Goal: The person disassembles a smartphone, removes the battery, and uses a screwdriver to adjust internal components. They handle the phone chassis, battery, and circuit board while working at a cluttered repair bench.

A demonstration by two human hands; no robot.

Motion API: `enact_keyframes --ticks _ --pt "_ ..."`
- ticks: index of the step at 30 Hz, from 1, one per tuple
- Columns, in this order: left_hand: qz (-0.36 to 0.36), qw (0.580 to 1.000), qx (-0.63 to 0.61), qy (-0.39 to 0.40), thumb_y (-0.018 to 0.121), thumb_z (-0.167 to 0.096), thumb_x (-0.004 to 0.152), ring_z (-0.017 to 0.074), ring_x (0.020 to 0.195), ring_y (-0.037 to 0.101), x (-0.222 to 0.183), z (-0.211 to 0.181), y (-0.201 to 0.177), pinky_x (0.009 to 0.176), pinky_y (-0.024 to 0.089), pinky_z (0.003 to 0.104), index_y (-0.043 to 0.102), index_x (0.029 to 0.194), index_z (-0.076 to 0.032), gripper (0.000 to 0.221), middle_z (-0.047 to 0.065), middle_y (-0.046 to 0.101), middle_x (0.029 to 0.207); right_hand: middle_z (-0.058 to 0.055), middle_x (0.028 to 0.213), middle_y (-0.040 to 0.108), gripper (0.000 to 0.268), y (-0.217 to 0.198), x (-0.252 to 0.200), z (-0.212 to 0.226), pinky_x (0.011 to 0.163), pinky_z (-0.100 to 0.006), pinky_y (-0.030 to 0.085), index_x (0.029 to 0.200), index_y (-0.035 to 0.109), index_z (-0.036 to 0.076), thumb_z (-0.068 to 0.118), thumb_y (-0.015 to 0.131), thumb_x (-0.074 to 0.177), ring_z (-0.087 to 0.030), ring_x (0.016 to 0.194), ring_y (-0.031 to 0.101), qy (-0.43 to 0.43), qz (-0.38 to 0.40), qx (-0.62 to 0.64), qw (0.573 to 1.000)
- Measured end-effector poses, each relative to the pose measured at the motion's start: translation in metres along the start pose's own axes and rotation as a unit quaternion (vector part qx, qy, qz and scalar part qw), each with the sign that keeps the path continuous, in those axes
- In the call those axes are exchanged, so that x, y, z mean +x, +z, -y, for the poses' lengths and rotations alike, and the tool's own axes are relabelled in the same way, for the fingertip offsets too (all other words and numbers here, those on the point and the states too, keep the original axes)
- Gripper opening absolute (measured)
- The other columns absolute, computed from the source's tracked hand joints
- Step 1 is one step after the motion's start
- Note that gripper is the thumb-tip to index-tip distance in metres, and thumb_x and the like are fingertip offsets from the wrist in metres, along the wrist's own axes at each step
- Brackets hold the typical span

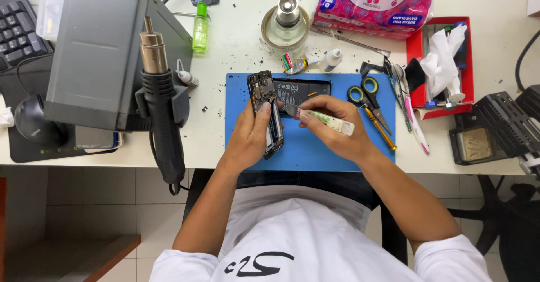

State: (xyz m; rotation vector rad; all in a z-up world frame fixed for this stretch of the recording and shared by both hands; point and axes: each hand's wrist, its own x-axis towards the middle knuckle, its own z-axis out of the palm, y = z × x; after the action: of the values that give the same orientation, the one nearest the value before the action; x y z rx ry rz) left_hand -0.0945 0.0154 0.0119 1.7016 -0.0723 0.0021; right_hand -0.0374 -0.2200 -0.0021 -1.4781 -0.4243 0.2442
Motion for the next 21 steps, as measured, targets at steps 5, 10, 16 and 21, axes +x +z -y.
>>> enact_keyframes --ticks 5,10,16,21 --pt "-0.017 0.999 0.044 0.013 0.034 -0.026 0.123 0.0461 0.110 0.079 0.001 -0.007 0.004 0.096 0.064 0.065 0.062 0.146 0.006 0.048 0.033 0.078 0.120 -0.026 0.100 0.082 0.020 0.017 0.004 -0.002 0.081 -0.044 0.072 0.122 0.080 -0.008 -0.004 0.072 0.104 -0.026 0.097 0.082 0.016 0.001 0.008 1.000" --pt "-0.040 0.997 0.055 0.034 0.037 -0.024 0.123 0.0511 0.120 0.074 -0.005 0.003 0.005 0.103 0.060 0.067 0.059 0.148 0.006 0.046 0.033 0.074 0.127 -0.024 0.096 0.081 0.016 0.021 0.008 -0.002 0.070 -0.041 0.068 0.117 0.081 -0.007 -0.006 0.076 0.102 -0.026 0.096 0.082 -0.045 0.020 -0.054 0.997" --pt "-0.030 0.999 0.017 0.042 0.039 -0.031 0.125 0.0524 0.136 0.064 -0.003 0.010 0.011 0.116 0.052 0.071 0.049 0.161 0.005 0.052 0.034 0.064 0.138 -0.024 0.100 0.081 0.023 0.025 0.013 0.006 0.076 -0.041 0.067 0.126 0.081 -0.004 -0.005 0.071 0.105 -0.025 0.101 0.081 -0.054 0.034 -0.061 0.996" --pt "-0.048 0.997 0.021 0.049 0.035 -0.036 0.125 0.0467 0.134 0.065 -0.003 0.007 0.012 0.116 0.054 0.067 0.047 0.164 0.001 0.055 0.027 0.063 0.135 -0.025 0.110 0.084 0.026 0.029 0.015 0.017 0.078 -0.045 0.067 0.124 0.083 -0.001 -0.007 0.068 0.104 -0.041 0.106 0.084 -0.100 0.059 -0.109 0.987"
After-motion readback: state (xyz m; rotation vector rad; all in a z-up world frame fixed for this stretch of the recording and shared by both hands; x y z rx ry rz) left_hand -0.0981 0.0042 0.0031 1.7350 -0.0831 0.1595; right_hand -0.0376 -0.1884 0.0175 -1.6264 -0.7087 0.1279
